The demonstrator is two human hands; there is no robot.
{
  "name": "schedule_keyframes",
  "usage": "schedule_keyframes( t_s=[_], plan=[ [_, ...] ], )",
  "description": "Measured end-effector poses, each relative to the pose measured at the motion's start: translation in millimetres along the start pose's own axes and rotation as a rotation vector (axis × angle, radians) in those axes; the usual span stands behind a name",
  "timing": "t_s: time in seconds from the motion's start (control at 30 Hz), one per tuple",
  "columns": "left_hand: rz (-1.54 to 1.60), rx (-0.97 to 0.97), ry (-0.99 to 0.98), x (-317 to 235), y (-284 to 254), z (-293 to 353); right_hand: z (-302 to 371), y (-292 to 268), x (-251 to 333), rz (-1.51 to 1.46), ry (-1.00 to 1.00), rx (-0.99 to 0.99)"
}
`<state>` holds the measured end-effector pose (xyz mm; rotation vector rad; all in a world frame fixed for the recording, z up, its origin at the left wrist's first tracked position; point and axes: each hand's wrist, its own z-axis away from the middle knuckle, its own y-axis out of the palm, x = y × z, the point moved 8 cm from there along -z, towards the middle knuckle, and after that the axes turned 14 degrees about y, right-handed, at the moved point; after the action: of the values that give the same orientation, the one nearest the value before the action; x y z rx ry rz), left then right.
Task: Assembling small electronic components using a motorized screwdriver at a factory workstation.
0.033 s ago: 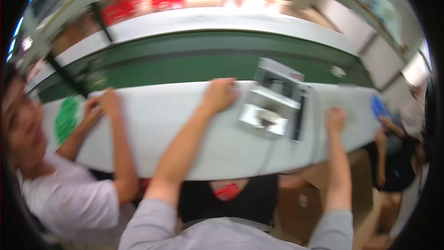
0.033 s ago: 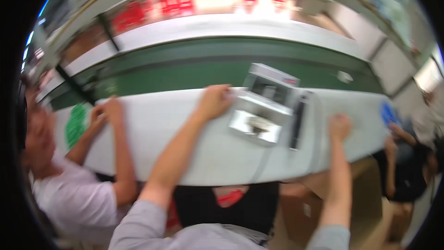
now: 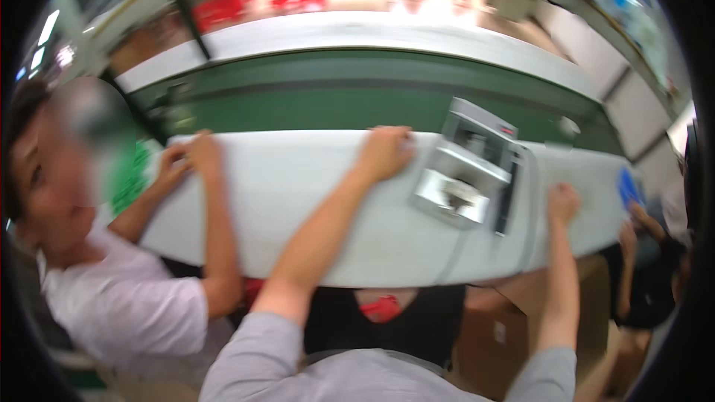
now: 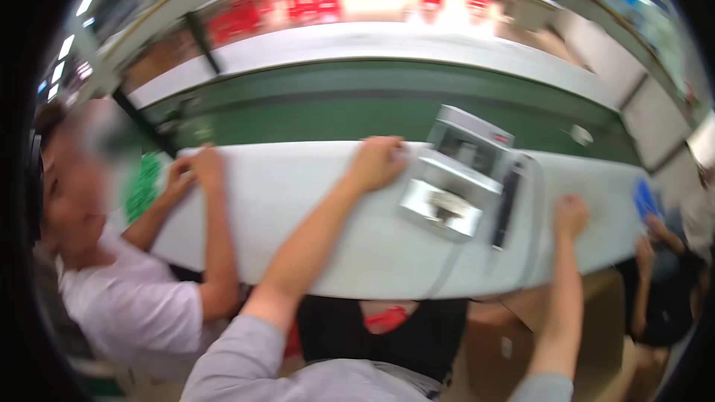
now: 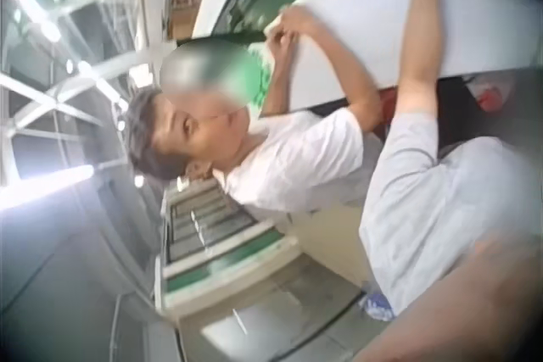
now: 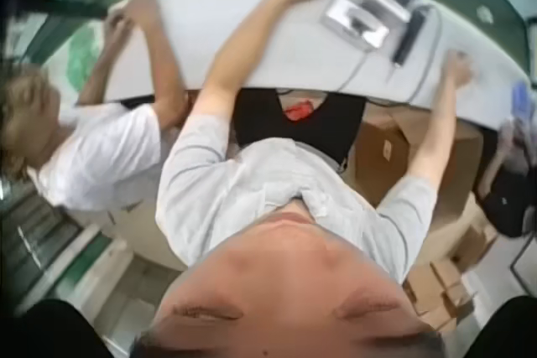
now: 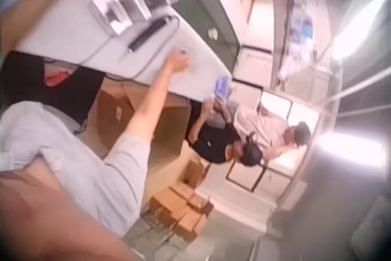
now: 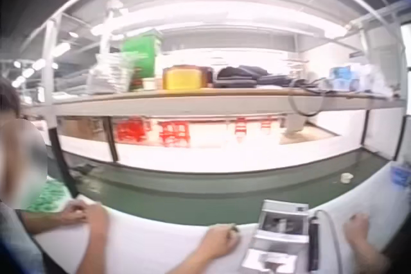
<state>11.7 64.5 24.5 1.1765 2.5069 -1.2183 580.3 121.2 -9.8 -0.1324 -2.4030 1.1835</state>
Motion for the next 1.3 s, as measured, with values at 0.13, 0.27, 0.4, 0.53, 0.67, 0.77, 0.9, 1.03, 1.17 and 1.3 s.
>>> schedule_keyframes(
  t_s=[0.13, 0.27, 0.4, 0.53, 0.67, 0.77, 0.9, 1.03, 1.17, 1.3],
  plan=[
    [-0.029, 0.096, 0.014, 0.8, -0.4, 9.1, 16.4, 3.0, 3.4, 0.110, 0.090, 0.036],
    [-0.082, 0.094, 0.020, 6.5, -15.3, 16.7, 29.6, 10.7, 24.7, 0.118, 0.110, 0.086],
    [-0.027, 0.066, 0.026, 3.6, -9.3, 6.5, 19.0, -3.2, 8.0, 0.126, 0.093, 0.016],
    [0.026, -0.027, -0.015, 14.3, -0.5, 6.3, 12.2, 14.7, -0.7, -0.037, 0.132, -0.006],
    [-0.001, 0.089, -0.103, 11.3, -11.3, 8.2, 26.3, 13.5, 36.7, -0.057, 0.085, 0.010],
    [-0.060, 0.079, -0.086, 6.1, -20.1, 11.6, 29.1, -1.6, 43.8, -0.003, 0.174, -0.011],
    [-0.024, 0.060, -0.002, -17.9, -4.2, -2.6, 32.4, -23.5, 24.6, -0.048, 0.232, 0.040],
    [-0.028, 0.052, -0.001, -18.4, -6.3, -2.2, 34.3, -22.3, 23.7, -0.051, 0.237, 0.043],
    [-0.035, 0.058, 0.002, -12.8, -11.4, 0.4, 35.1, -17.8, 31.3, -0.043, 0.224, 0.036],
    [-0.029, 0.096, -0.071, -1.4, -9.6, 2.6, 34.8, -15.1, 33.9, -0.056, 0.222, 0.045]
  ],
)
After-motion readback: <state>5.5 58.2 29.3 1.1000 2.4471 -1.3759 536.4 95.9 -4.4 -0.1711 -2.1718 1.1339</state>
